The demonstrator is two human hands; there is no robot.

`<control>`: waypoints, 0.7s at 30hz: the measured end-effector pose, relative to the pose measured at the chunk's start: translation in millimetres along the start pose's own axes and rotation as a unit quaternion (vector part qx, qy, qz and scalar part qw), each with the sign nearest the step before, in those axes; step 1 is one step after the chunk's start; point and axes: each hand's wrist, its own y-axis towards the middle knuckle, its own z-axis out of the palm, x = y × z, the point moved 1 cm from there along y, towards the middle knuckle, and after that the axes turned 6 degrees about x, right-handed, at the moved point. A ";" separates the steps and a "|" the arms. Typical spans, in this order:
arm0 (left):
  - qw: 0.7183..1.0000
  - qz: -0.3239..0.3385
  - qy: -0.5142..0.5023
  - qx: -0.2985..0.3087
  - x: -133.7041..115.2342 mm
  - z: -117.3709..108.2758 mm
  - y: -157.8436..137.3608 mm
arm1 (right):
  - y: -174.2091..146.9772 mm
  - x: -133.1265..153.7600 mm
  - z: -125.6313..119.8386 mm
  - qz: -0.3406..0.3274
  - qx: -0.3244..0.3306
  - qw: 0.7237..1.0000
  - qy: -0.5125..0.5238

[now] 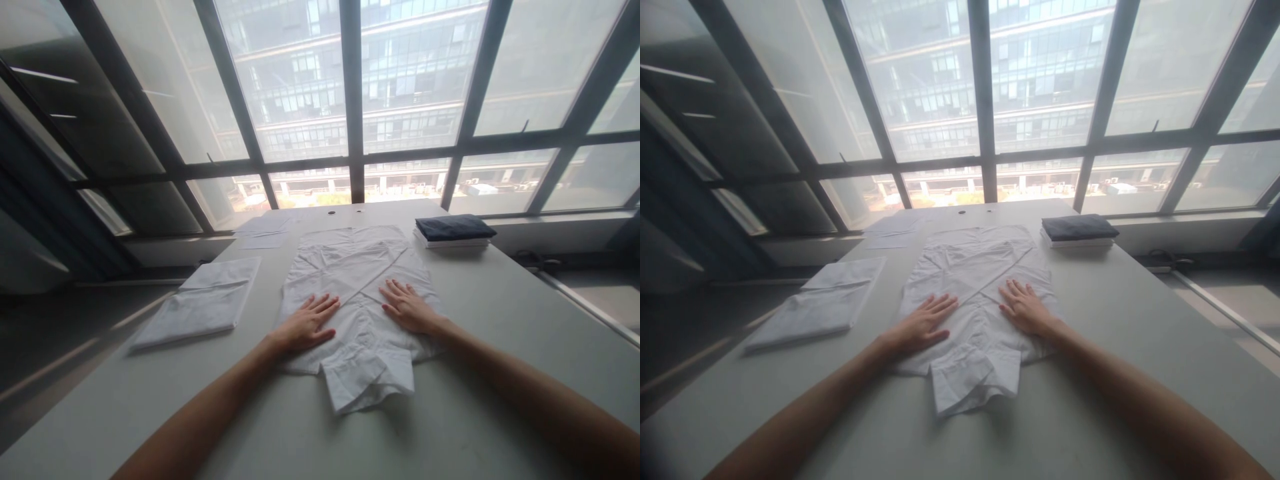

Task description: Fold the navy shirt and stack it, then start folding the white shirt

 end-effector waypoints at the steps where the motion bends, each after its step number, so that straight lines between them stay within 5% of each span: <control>1: 1.000 -0.001 0.000 0.000 0.1 -0.2 0.1 | 0.3 -0.6 0.5 0.000 0.000 1.000 0.000; 14: 0.999 0.013 -0.039 -0.020 1.7 0.4 -0.6 | -5.7 8.1 -6.9 0.006 -0.101 0.995 -0.023; 18: 0.995 0.016 -0.091 -0.026 1.0 0.2 1.0 | -3.9 5.5 -3.5 0.033 -0.048 0.998 -0.012; 21: 0.965 -0.005 -0.241 -0.100 7.9 -5.5 1.5 | -2.9 3.1 -2.0 0.040 -0.023 0.999 -0.004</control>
